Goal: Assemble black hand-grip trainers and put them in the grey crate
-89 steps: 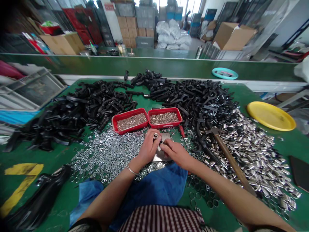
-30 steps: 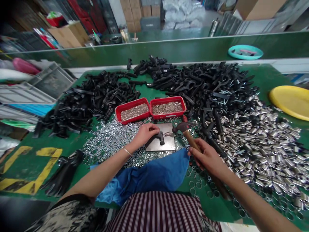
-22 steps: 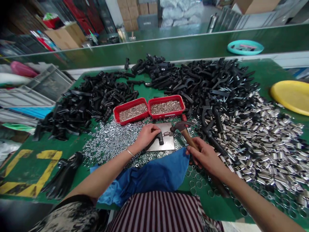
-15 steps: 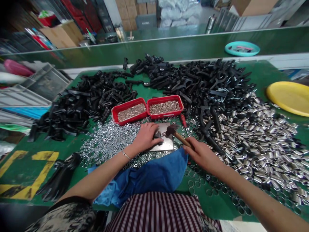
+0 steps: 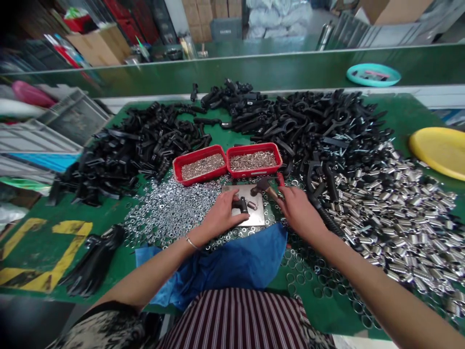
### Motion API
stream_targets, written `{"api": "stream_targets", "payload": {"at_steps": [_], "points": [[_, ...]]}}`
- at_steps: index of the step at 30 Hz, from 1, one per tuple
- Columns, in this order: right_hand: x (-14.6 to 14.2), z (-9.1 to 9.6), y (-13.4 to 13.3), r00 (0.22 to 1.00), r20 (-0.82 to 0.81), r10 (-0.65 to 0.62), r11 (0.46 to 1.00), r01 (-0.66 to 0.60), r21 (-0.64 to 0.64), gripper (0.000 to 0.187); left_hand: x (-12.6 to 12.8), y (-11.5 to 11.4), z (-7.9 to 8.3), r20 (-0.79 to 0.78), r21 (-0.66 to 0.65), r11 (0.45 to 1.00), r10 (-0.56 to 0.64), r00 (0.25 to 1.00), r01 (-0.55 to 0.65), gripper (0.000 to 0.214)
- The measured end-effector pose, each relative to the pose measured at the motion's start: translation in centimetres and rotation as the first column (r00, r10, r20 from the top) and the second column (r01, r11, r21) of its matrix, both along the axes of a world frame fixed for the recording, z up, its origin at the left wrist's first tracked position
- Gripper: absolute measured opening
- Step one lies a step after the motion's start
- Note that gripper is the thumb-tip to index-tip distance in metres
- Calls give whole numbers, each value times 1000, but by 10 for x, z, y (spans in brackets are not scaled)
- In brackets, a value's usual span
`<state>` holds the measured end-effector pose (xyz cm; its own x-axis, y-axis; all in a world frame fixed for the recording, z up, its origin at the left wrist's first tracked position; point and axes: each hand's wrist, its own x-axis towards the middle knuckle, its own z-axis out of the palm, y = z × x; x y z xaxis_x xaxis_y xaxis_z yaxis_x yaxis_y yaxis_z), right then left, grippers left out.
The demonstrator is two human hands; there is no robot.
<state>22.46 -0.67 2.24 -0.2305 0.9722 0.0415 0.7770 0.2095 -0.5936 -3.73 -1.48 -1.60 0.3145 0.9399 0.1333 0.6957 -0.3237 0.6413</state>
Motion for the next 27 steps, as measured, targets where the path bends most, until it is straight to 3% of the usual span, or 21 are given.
{"api": "stream_targets", "payload": {"at_steps": [2, 3, 5, 7, 9, 10, 12, 14, 17, 19, 22, 27], "points": [[-9, 4, -3, 998, -57, -19, 996, 24, 85, 37, 8, -12, 4, 141, -16, 987, 159, 977, -158, 76], [-18, 4, -5, 990, -137, -17, 1000, 19, 14, 38, 14, -19, 6, 196, -10, 976, 214, 957, -217, 76], [-39, -1, -9, 915, -398, -72, 966, -35, -255, 40, 23, -32, 9, 232, 48, 972, 214, 949, -231, 79], [-59, -13, -11, 734, -640, -228, 884, -120, -452, 44, 26, -37, 14, 183, 113, 987, 90, 979, -111, 79], [-71, -28, -11, 547, -755, -361, 841, -158, -517, 45, 15, -31, 24, 101, 130, 990, -73, 992, 59, 70], [-74, -36, -11, 490, -777, -395, 836, -159, -525, 44, 3, -21, 30, 61, 136, 985, -119, 991, 110, 62], [-74, -47, -10, 457, -783, -422, 834, -141, -533, 42, -34, 11, 44, -29, 178, 979, -91, 995, 95, 42], [-70, -52, -11, 504, -758, -415, 840, -109, -532, 44, -83, 55, 55, -120, 263, 962, 109, 987, -75, 30], [-67, -50, -12, 609, -703, -368, 867, -50, -497, 46, -156, 129, 64, -316, 280, 891, 436, 843, -356, 30], [-70, -46, -11, 623, -690, -368, 865, -43, -500, 45, -187, 170, 62, -458, 287, 884, 465, 758, -369, 38], [-76, -45, -9, 584, -688, -431, 825, -55, -563, 45, -192, 215, 54, -526, 272, 920, 389, 756, -284, 43], [-77, -60, -8, 497, -694, -521, 812, 37, -583, 48, -125, 275, 40, -456, 310, 935, 306, 835, -173, 42]]}}
